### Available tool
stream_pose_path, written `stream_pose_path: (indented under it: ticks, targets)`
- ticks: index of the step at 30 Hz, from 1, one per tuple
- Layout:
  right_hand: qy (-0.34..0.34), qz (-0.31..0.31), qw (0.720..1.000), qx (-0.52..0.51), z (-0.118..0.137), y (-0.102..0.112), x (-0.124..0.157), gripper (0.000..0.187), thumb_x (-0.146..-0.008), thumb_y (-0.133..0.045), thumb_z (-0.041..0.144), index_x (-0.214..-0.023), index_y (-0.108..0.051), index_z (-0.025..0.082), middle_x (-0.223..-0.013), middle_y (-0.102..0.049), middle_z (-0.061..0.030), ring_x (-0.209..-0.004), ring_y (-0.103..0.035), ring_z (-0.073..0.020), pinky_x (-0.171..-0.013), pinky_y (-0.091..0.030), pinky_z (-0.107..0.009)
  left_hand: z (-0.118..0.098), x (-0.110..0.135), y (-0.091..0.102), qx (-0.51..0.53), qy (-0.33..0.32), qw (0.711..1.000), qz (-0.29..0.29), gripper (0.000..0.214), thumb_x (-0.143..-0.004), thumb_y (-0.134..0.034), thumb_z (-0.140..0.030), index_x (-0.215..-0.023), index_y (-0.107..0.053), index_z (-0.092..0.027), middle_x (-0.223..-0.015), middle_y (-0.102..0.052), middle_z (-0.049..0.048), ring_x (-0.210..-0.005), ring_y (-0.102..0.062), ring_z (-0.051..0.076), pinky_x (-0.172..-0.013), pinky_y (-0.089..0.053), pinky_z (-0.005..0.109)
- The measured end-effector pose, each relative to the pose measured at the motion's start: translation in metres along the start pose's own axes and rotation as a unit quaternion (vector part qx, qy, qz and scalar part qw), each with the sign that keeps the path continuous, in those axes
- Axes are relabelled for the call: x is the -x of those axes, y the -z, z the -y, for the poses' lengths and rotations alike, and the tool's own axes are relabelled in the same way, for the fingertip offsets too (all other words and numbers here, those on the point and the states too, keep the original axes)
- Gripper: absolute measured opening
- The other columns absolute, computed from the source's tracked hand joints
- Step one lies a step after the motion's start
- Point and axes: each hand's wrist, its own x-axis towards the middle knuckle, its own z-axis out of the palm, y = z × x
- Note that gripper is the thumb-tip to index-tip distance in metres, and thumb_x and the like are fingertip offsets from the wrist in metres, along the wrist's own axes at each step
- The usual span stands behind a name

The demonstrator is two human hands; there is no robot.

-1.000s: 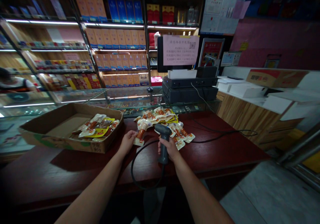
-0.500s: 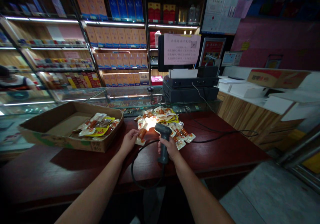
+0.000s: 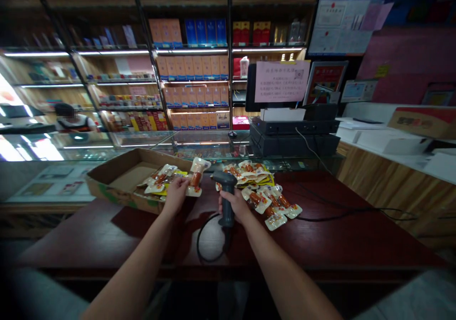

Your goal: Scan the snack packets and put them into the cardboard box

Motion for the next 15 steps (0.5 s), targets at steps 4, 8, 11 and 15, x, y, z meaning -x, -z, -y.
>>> stream_pose_path:
  ticks: [4, 8, 11, 15]
  targets:
    - [-0.006, 0.043, 0.999, -0.007, 0.0, -0.043, -0.025, 0.034, -0.064, -0.068, 0.037, -0.088, -0.054, 0.017, -0.052, -0.059, 0.0038, -0.038, -0.054, -0.0115, -0.037, -0.047, -0.024, -0.015, -0.03, 0.059, -0.155, 0.025, 0.985, -0.073, 0.02, -0.073, -0.05, -0.025, -0.077, -0.065, -0.014, -0.071, -0.065, 0.0063, -0.07, -0.059, 0.02, -0.068, -0.044, 0.03]
    - [-0.009, 0.065, 0.998, -0.011, -0.002, -0.066, -0.034, 0.032, -0.064, -0.067, 0.035, -0.088, -0.054, 0.017, -0.05, -0.058, 0.0046, -0.037, -0.054, -0.0113, -0.038, -0.047, -0.024, -0.026, -0.047, 0.094, -0.269, 0.013, 0.953, -0.14, 0.028, -0.071, -0.052, -0.022, -0.094, -0.065, -0.011, -0.093, -0.067, 0.0144, -0.089, -0.061, 0.026, -0.081, -0.044, 0.036]
    - [-0.013, 0.057, 0.998, -0.014, -0.002, -0.065, -0.03, 0.033, -0.064, -0.066, 0.036, -0.089, -0.054, 0.017, -0.051, -0.058, 0.0044, -0.038, -0.054, -0.0116, -0.038, -0.047, -0.024, -0.029, -0.047, 0.093, -0.263, -0.056, 0.943, -0.196, 0.034, -0.07, -0.052, -0.019, -0.102, -0.062, -0.011, -0.109, -0.063, 0.0155, -0.105, -0.056, 0.027, -0.093, -0.04, 0.039]
    - [0.007, 0.012, 1.0, -0.003, 0.002, -0.039, -0.016, 0.033, -0.064, -0.067, 0.037, -0.088, -0.054, 0.017, -0.051, -0.058, 0.0046, -0.038, -0.053, -0.0117, -0.038, -0.045, -0.024, -0.03, -0.03, 0.059, -0.161, -0.14, 0.961, -0.174, 0.027, -0.073, -0.051, -0.021, -0.097, -0.061, -0.014, -0.112, -0.06, 0.0127, -0.107, -0.054, 0.024, -0.092, -0.042, 0.038]
